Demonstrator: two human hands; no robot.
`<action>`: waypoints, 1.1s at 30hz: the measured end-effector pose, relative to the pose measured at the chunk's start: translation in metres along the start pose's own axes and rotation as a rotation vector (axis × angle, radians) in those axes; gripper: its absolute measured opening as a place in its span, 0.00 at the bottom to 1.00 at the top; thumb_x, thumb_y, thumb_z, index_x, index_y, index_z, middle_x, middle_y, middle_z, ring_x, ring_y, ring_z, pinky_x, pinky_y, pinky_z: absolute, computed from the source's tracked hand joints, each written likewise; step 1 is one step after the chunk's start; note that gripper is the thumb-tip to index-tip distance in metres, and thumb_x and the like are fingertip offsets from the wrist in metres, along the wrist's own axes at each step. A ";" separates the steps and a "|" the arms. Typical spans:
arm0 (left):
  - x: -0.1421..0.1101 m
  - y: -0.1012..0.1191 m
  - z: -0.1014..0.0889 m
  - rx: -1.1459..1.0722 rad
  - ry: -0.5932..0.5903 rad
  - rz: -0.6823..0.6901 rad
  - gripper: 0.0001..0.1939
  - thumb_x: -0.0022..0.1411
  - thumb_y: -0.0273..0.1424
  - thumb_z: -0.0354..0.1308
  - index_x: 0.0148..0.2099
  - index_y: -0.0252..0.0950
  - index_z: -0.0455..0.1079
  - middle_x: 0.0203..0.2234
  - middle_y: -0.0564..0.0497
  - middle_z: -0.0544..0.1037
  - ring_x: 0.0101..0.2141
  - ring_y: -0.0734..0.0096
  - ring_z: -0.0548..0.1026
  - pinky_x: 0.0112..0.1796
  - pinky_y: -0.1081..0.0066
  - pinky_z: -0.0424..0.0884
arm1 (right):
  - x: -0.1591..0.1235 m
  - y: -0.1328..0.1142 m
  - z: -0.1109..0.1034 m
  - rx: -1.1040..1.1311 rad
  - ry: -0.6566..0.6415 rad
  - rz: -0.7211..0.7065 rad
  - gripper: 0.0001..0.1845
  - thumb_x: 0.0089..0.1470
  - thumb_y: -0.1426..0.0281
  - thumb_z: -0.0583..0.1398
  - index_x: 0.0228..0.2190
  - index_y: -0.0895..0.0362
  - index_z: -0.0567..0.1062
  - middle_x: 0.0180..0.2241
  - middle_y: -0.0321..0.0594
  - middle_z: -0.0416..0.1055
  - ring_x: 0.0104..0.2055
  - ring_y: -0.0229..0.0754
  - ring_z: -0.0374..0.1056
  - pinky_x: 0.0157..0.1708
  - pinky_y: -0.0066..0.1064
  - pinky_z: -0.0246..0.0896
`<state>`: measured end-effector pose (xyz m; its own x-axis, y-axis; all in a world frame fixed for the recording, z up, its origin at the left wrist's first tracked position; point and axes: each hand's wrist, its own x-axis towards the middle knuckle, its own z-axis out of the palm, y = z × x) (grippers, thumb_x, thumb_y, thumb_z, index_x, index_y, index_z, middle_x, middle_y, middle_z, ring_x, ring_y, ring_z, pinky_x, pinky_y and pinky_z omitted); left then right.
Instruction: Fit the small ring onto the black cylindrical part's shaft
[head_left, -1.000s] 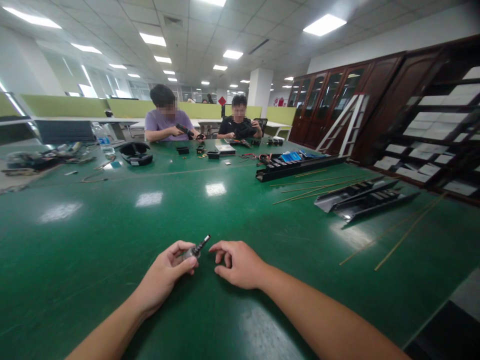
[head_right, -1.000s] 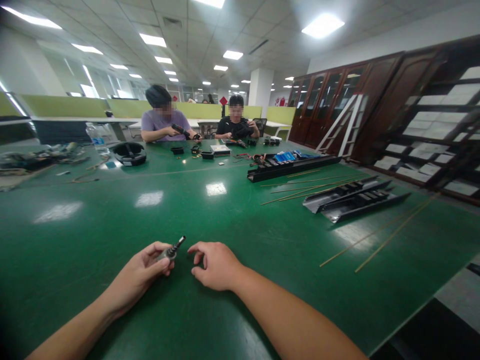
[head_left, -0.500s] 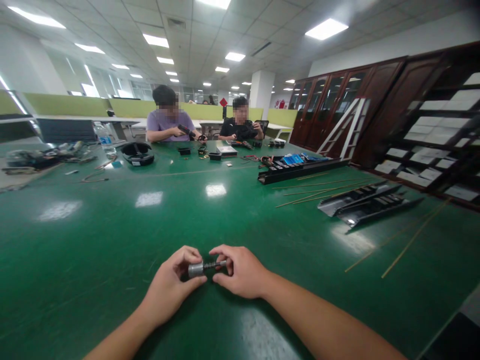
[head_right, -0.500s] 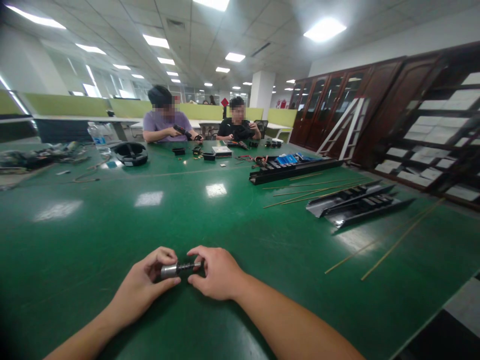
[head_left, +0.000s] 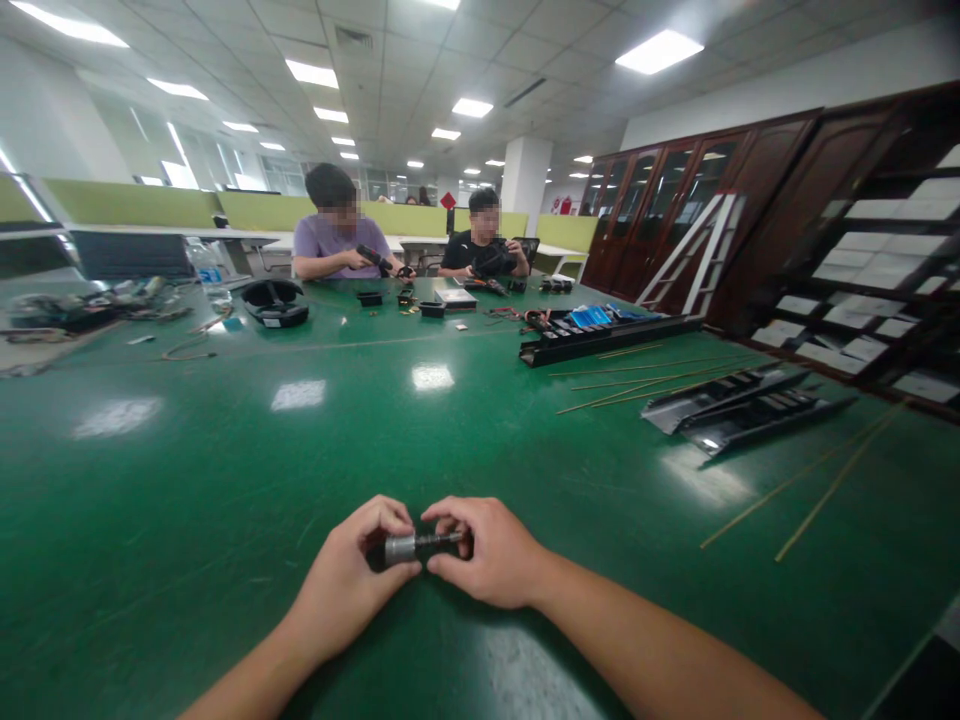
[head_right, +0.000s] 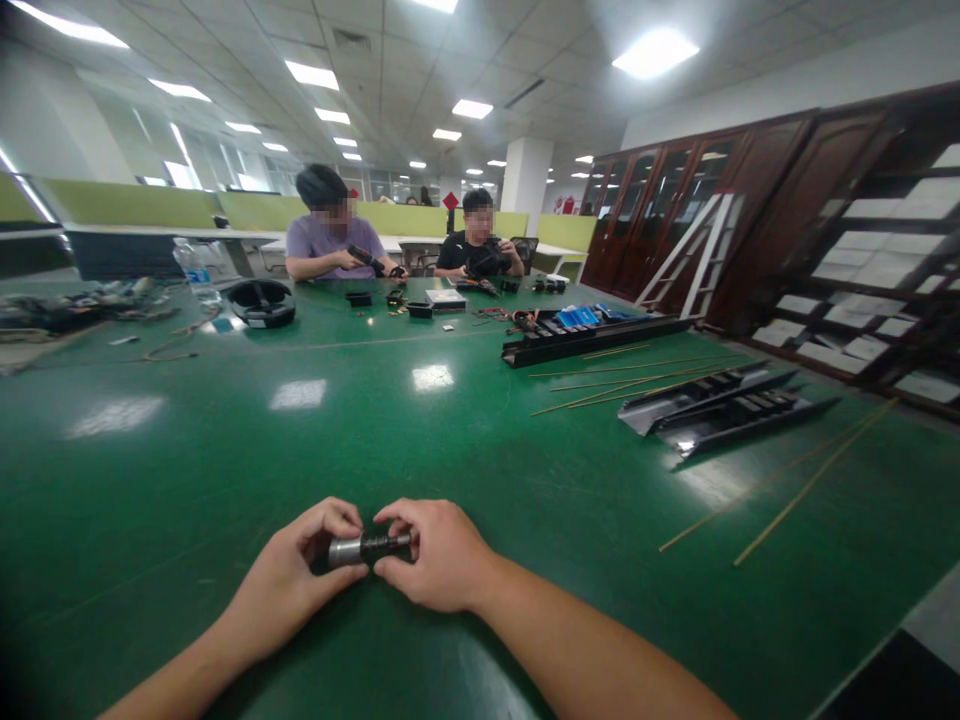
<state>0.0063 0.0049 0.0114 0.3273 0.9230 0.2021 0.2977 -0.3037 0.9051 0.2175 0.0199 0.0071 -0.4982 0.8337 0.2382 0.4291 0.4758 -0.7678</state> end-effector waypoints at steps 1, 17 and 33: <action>0.000 0.001 0.000 0.007 -0.002 0.006 0.09 0.55 0.27 0.64 0.35 0.37 0.65 0.38 0.51 0.72 0.39 0.68 0.72 0.41 0.69 0.65 | 0.000 -0.001 0.000 0.013 0.002 0.001 0.21 0.46 0.69 0.65 0.45 0.53 0.75 0.32 0.35 0.74 0.28 0.36 0.67 0.30 0.26 0.61; -0.002 0.003 0.002 0.107 -0.007 0.013 0.09 0.57 0.31 0.64 0.37 0.38 0.67 0.39 0.51 0.73 0.40 0.66 0.72 0.42 0.68 0.66 | 0.000 -0.003 0.001 -0.055 0.043 -0.081 0.09 0.49 0.72 0.63 0.35 0.55 0.78 0.31 0.36 0.76 0.32 0.38 0.70 0.34 0.27 0.60; -0.003 0.003 0.005 0.138 0.014 -0.020 0.08 0.58 0.32 0.64 0.38 0.39 0.68 0.39 0.51 0.74 0.40 0.66 0.73 0.42 0.69 0.68 | 0.001 -0.001 -0.001 -0.072 0.049 -0.083 0.07 0.49 0.69 0.63 0.33 0.56 0.80 0.29 0.36 0.77 0.31 0.38 0.71 0.32 0.27 0.59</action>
<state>0.0111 -0.0003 0.0119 0.3080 0.9320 0.1910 0.4249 -0.3143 0.8489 0.2173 0.0203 0.0086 -0.4974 0.8023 0.3299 0.4416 0.5615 -0.6998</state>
